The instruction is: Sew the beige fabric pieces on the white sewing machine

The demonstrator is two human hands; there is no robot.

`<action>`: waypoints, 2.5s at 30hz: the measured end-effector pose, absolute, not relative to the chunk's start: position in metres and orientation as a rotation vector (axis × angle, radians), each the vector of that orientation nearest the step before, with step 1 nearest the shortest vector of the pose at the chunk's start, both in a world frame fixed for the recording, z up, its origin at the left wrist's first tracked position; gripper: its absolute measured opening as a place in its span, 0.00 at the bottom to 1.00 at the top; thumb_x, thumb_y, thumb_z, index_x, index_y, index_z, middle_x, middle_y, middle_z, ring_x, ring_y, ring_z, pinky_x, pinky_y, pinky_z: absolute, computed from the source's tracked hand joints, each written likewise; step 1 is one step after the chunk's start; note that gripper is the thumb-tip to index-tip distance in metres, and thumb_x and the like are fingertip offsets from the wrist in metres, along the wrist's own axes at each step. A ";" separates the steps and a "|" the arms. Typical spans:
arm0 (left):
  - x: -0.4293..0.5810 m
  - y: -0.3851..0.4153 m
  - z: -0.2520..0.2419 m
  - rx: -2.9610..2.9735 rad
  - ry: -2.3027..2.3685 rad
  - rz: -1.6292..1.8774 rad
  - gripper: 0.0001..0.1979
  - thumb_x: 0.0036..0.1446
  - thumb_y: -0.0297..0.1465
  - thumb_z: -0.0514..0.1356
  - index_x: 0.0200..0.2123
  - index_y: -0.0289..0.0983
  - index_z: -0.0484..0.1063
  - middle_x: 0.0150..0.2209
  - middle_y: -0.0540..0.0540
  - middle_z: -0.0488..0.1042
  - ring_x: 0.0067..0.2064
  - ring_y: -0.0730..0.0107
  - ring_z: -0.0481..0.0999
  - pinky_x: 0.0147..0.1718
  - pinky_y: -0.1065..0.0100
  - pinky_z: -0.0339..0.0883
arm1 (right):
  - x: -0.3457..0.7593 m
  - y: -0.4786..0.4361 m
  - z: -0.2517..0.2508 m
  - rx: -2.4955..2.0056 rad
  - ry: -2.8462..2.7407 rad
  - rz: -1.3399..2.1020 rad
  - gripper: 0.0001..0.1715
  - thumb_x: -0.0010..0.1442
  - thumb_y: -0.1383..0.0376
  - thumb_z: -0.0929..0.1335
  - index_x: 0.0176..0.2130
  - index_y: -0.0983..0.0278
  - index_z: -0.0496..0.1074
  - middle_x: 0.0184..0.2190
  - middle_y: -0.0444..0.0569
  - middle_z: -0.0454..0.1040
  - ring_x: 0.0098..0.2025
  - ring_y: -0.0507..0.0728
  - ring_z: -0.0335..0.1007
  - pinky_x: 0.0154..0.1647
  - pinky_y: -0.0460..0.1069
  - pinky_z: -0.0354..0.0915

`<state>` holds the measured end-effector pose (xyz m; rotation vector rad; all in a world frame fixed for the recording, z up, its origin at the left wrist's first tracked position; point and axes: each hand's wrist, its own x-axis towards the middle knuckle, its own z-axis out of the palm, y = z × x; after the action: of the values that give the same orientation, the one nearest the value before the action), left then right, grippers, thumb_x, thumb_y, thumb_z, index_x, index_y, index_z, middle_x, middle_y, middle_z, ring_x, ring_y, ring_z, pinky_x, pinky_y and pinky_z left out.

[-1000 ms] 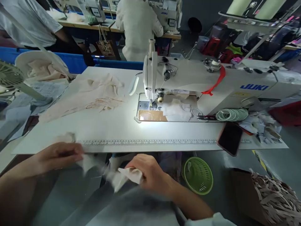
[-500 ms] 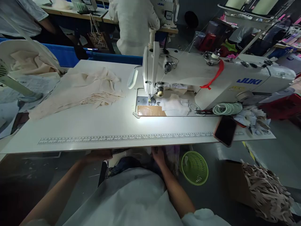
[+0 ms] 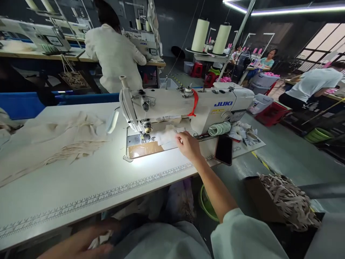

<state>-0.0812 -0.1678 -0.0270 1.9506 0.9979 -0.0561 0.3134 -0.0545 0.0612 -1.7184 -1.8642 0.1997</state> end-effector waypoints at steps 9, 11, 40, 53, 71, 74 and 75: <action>0.086 -0.046 0.050 2.292 0.942 0.731 0.15 0.68 0.33 0.54 0.53 0.39 0.74 0.46 0.39 0.79 0.36 0.65 0.81 0.37 0.63 0.78 | 0.312 -0.004 0.032 -1.945 -2.176 -0.190 0.13 0.72 0.67 0.63 0.44 0.64 0.78 0.44 0.57 0.79 0.37 0.58 0.75 0.31 0.49 0.58; 0.113 -0.018 0.034 2.345 1.093 0.837 0.16 0.66 0.31 0.55 0.54 0.37 0.72 0.49 0.38 0.78 0.32 0.68 0.79 0.36 0.62 0.77 | 0.320 -0.005 0.030 -1.846 -2.192 -0.216 0.13 0.72 0.66 0.63 0.44 0.64 0.77 0.44 0.55 0.78 0.36 0.57 0.75 0.31 0.48 0.57; -0.018 -0.031 0.040 2.136 1.960 0.522 0.09 0.64 0.34 0.54 0.32 0.41 0.72 0.37 0.45 0.81 0.42 0.58 0.79 0.34 0.65 0.64 | 0.340 0.000 0.010 -1.730 -2.175 -0.247 0.14 0.67 0.66 0.64 0.45 0.62 0.77 0.47 0.55 0.78 0.35 0.58 0.73 0.29 0.50 0.54; -0.109 0.067 0.078 2.520 1.669 0.135 0.14 0.57 0.42 0.59 0.35 0.41 0.80 0.41 0.43 0.84 0.52 0.50 0.76 0.49 0.60 0.70 | 0.341 0.004 0.005 -1.358 -2.050 -0.431 0.16 0.69 0.66 0.60 0.42 0.63 0.76 0.37 0.51 0.80 0.24 0.51 0.66 0.25 0.47 0.54; -0.062 0.019 0.086 2.254 1.117 0.273 0.13 0.61 0.42 0.57 0.31 0.40 0.71 0.25 0.50 0.78 0.24 0.72 0.70 0.26 0.70 0.60 | 0.248 -0.034 0.029 -1.021 -2.633 -0.070 0.24 0.76 0.58 0.61 0.61 0.64 0.73 0.41 0.51 0.73 0.29 0.52 0.61 0.28 0.47 0.54; -0.036 0.018 0.092 2.240 1.033 0.232 0.09 0.59 0.36 0.57 0.28 0.39 0.71 0.24 0.51 0.77 0.24 0.74 0.68 0.26 0.70 0.58 | 0.233 -0.031 0.027 -1.038 -2.681 -0.169 0.22 0.75 0.55 0.62 0.58 0.61 0.76 0.39 0.50 0.71 0.30 0.53 0.56 0.29 0.48 0.49; -0.029 0.018 0.091 2.214 1.028 0.254 0.09 0.58 0.35 0.56 0.28 0.39 0.71 0.24 0.51 0.77 0.24 0.74 0.68 0.26 0.70 0.58 | 0.231 -0.030 0.026 -1.039 -2.680 -0.184 0.21 0.75 0.55 0.62 0.56 0.61 0.77 0.38 0.49 0.70 0.31 0.53 0.56 0.29 0.48 0.48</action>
<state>-0.0287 0.0184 0.0915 2.2137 1.0283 0.2538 0.2315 -0.0296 0.0262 -1.0392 -2.6797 -0.1843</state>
